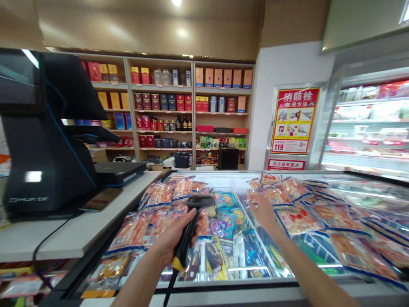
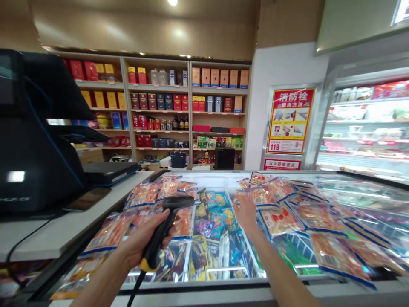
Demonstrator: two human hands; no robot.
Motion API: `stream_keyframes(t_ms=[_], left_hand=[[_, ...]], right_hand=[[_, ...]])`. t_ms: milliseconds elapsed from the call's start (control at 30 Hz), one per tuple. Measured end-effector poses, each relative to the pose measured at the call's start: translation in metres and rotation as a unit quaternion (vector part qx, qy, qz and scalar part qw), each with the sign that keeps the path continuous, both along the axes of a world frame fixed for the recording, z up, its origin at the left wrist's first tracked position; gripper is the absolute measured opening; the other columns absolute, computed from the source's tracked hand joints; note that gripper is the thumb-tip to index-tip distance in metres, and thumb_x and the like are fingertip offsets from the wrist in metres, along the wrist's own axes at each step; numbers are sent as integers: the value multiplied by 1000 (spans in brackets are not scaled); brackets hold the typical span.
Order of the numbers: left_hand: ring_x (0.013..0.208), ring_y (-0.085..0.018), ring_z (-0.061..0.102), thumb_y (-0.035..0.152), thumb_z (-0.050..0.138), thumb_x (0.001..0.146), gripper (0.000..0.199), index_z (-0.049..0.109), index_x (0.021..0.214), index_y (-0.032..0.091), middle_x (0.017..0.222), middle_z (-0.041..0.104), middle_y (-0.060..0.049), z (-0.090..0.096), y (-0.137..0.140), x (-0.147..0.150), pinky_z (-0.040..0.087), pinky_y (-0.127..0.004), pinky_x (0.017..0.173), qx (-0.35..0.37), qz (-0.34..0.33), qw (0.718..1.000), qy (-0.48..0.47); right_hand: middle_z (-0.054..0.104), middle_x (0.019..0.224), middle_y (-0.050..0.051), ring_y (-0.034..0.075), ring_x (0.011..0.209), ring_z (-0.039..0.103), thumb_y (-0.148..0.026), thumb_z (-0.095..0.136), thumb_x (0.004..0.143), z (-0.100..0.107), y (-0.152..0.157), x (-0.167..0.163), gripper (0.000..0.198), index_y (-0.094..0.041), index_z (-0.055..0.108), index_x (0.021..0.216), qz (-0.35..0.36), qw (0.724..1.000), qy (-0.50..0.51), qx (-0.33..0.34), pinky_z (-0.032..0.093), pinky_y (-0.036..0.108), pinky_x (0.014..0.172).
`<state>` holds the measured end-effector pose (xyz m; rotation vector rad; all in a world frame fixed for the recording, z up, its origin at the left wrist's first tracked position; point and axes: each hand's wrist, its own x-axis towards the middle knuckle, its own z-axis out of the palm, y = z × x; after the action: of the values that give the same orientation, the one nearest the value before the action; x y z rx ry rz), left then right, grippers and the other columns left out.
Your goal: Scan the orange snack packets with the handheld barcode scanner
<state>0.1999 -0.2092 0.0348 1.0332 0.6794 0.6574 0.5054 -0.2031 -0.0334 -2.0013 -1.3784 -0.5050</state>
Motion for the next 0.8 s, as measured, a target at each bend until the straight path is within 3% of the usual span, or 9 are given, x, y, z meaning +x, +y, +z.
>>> stream_keyframes(t_ms=[133,233,367,567,633,700,800], left_hand=[[39,-6,43,46,49,66,35,51,82,15,54,50,2,-9,-4,18,31,-17,37,-15,-17,1000,15],[38,-6,42,46,49,66,36,51,81,14,53,49,2,-10,-7,27,31,-17,37,-7,-26,999,22],[37,-5,41,46,49,66,36,51,80,13,53,49,2,-6,-10,33,30,-16,36,-6,-22,999,24],[37,-6,42,45,50,66,35,50,81,14,53,50,2,2,-11,18,30,-17,36,-3,5,1000,27],[37,-6,41,45,50,66,35,51,81,13,52,49,2,6,-11,11,30,-17,36,-2,11,1000,23],[36,-6,41,45,49,67,35,51,81,13,52,49,2,9,-11,6,30,-17,36,3,15,1000,22],[36,-5,41,46,47,67,36,52,81,13,51,48,2,14,-12,4,29,-16,35,11,20,1000,16]], right_hand=[[51,104,7,25,100,38,-30,42,69,-7,-52,36,31,-20,53,96,-137,988,-61,-20,28,39,82],[52,100,10,26,96,41,-34,41,70,-5,-72,52,34,-17,51,98,-191,979,-63,-26,31,38,78],[55,93,13,26,89,48,-40,33,73,11,-64,65,40,-14,51,98,-224,974,-7,-31,35,37,70],[60,81,15,29,79,54,-41,41,67,30,-35,89,35,-13,59,79,-224,958,108,-140,35,44,68],[61,78,13,27,76,55,-40,40,67,31,-30,89,33,-15,59,77,-210,965,119,-101,36,40,65],[61,76,9,23,73,55,-38,40,68,32,-23,78,30,-18,59,78,-184,976,119,-14,37,35,63],[61,72,5,18,69,55,-35,40,67,29,-4,43,26,-18,57,77,-74,984,135,95,37,28,61]])
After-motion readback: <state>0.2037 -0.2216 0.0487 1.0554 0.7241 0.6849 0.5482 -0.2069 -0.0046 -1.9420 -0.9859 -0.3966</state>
